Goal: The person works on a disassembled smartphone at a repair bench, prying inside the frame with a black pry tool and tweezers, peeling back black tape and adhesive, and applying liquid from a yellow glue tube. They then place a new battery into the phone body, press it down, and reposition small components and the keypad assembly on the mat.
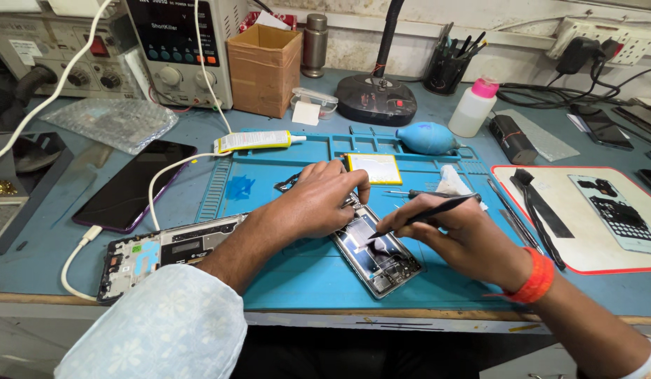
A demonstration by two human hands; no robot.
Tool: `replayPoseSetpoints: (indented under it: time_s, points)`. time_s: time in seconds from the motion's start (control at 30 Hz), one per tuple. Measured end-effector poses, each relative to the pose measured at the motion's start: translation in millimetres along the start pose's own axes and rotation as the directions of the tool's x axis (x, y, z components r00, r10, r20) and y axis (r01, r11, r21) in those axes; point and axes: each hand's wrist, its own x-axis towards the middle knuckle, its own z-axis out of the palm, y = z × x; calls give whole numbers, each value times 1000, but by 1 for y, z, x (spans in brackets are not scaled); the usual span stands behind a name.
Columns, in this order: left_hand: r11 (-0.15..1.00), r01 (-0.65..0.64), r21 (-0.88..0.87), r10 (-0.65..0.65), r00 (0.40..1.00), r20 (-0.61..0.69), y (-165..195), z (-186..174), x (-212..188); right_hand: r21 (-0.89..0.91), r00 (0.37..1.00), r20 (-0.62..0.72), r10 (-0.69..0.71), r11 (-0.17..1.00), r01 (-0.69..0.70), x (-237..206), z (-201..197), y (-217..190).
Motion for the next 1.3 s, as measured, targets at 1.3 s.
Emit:
replayPoseSetpoints:
  time_s: [1.3]
  points:
    - [999,37,-16,-37,999,-5,3,-1,-2,302,957,-113,268,927,-224,-9,7,1]
